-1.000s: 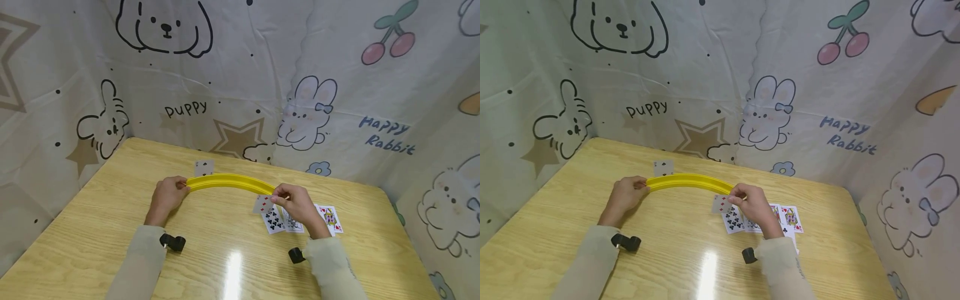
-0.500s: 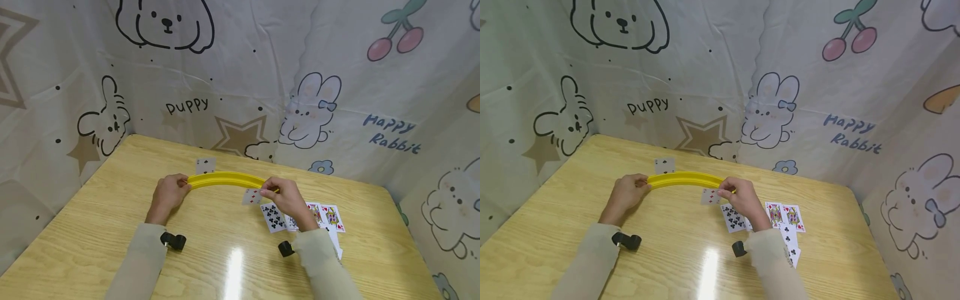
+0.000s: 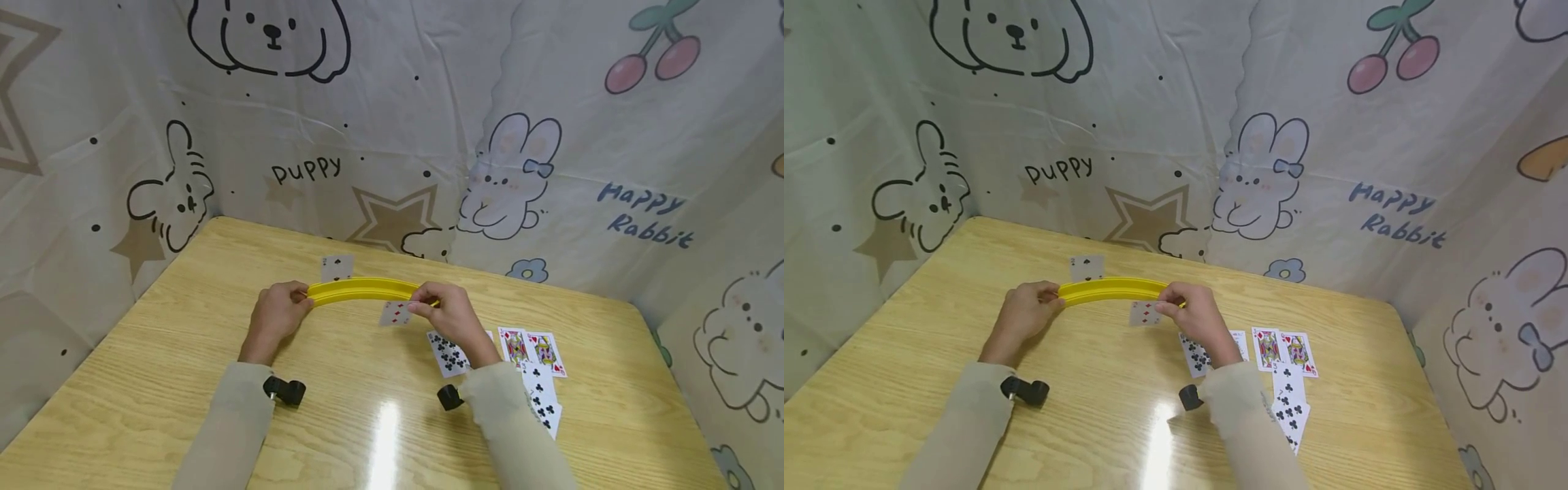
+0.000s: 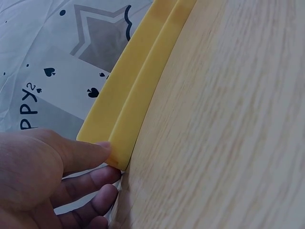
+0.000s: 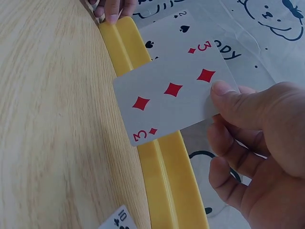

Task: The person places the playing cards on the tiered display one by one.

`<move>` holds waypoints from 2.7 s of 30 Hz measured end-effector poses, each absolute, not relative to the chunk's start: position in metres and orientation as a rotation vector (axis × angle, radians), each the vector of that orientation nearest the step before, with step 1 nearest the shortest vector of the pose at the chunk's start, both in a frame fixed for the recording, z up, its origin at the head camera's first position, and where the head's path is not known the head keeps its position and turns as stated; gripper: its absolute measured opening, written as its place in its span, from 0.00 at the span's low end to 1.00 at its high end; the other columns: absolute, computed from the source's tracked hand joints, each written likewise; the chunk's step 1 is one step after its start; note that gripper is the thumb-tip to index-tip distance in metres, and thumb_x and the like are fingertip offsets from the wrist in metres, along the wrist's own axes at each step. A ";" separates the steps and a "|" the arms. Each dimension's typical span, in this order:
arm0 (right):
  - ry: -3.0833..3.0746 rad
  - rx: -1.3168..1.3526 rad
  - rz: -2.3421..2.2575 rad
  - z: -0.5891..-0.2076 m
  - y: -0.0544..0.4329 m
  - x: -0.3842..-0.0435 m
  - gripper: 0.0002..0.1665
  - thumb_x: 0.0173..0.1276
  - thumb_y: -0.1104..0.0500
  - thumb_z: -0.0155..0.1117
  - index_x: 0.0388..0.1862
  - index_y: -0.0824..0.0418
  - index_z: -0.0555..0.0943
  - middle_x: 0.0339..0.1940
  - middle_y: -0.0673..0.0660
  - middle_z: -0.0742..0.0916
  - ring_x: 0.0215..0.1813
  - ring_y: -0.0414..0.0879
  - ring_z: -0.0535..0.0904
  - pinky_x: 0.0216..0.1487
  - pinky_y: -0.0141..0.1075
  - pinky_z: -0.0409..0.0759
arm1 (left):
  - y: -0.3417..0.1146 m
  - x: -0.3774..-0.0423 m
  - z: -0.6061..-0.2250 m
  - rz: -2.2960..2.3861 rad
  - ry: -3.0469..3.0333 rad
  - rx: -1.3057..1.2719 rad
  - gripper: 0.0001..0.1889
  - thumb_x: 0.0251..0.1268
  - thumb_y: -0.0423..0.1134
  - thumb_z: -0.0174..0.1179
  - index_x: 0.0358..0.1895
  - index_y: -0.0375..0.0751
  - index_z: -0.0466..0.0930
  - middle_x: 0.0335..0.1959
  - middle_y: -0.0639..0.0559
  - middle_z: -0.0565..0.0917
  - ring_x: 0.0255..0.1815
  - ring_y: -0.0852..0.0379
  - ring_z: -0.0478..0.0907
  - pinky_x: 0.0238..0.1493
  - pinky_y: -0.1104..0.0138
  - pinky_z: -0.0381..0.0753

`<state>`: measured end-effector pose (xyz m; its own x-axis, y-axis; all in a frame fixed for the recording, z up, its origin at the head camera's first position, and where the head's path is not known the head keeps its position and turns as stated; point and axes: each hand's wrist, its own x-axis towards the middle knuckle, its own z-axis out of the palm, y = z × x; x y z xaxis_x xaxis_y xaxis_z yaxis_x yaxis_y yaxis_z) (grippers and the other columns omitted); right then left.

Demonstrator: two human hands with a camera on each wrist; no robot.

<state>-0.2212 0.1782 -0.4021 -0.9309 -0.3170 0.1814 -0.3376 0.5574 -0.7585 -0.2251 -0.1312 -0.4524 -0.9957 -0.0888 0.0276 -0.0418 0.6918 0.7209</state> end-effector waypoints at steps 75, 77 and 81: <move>-2.710 0.733 1.375 -0.404 0.086 -0.274 0.03 0.67 0.62 0.70 0.34 0.60 0.87 0.33 0.51 0.87 0.36 0.45 0.79 0.32 0.33 0.76 | -0.132 -0.227 -0.450 -1.218 -2.838 0.145 0.18 0.66 0.39 0.67 0.57 0.35 0.83 0.41 0.45 0.87 0.41 0.48 0.82 0.43 0.54 0.78; -2.708 0.734 1.385 -0.404 0.086 -0.274 0.03 0.67 0.62 0.70 0.33 0.61 0.87 0.33 0.51 0.87 0.36 0.45 0.79 0.32 0.33 0.76 | -0.132 -0.226 -0.450 -1.217 -2.838 0.143 0.18 0.66 0.39 0.67 0.57 0.35 0.83 0.41 0.45 0.87 0.41 0.48 0.82 0.43 0.54 0.78; -2.710 0.736 1.399 -0.405 0.085 -0.274 0.03 0.67 0.63 0.70 0.33 0.61 0.87 0.32 0.51 0.87 0.35 0.45 0.79 0.32 0.33 0.76 | -0.132 -0.226 -0.449 -1.223 -2.837 0.141 0.18 0.66 0.39 0.67 0.57 0.35 0.83 0.40 0.45 0.87 0.41 0.48 0.81 0.43 0.54 0.78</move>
